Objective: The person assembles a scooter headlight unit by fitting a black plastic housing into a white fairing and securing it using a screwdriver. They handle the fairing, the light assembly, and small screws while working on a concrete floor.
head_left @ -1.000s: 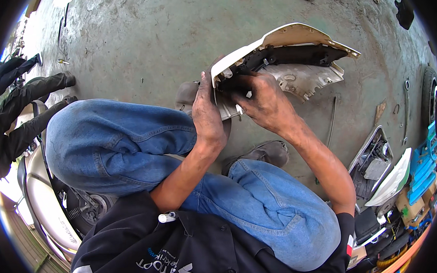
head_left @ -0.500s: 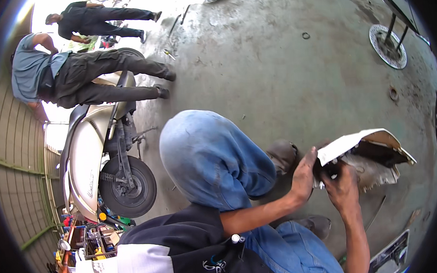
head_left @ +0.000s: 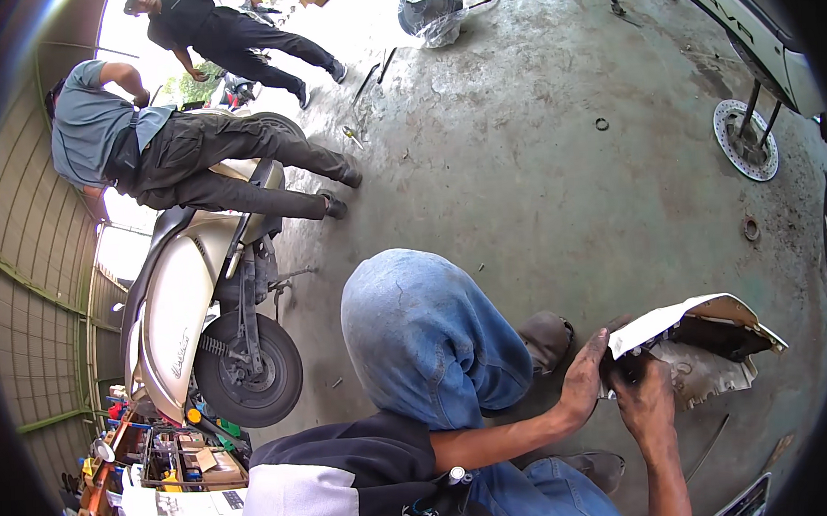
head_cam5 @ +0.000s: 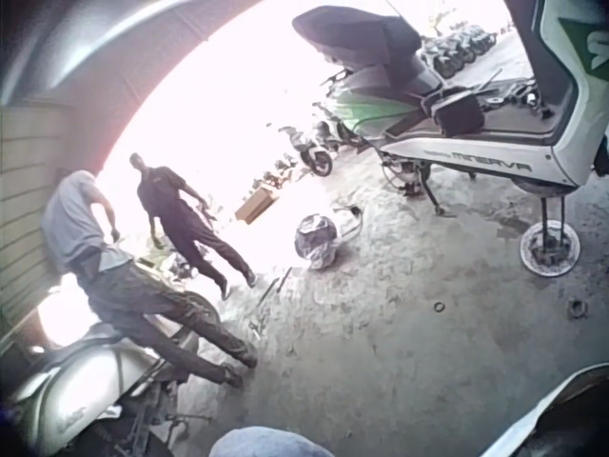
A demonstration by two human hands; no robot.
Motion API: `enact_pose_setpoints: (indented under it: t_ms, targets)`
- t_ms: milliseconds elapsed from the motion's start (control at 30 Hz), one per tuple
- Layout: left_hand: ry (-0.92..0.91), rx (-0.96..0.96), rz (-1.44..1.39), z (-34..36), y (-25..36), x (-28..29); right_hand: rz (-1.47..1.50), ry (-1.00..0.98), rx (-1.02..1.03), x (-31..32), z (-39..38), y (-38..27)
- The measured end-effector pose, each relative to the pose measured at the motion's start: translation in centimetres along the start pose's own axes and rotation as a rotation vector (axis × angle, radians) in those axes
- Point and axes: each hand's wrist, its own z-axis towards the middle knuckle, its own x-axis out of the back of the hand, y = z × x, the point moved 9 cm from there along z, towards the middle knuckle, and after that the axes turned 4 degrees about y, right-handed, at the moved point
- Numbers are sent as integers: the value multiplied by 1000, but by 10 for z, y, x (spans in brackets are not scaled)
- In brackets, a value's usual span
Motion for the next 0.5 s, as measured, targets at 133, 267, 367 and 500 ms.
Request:
enact_pose_setpoints:
  t_ms: [133,267,367,500]
  targets:
    - [37,-22,37,0,-8,5,-9,47,-34,-1,-4,7]
    - [48,-66,148,-2,-4,6,-34,78,60,1,-7,-2]
    - [66,-167,289,0,-10,14,-84,56,114,-4,-8,6]
    - [170,-52,310,-2,-13,24,-3,13,23,-4,-5,2]
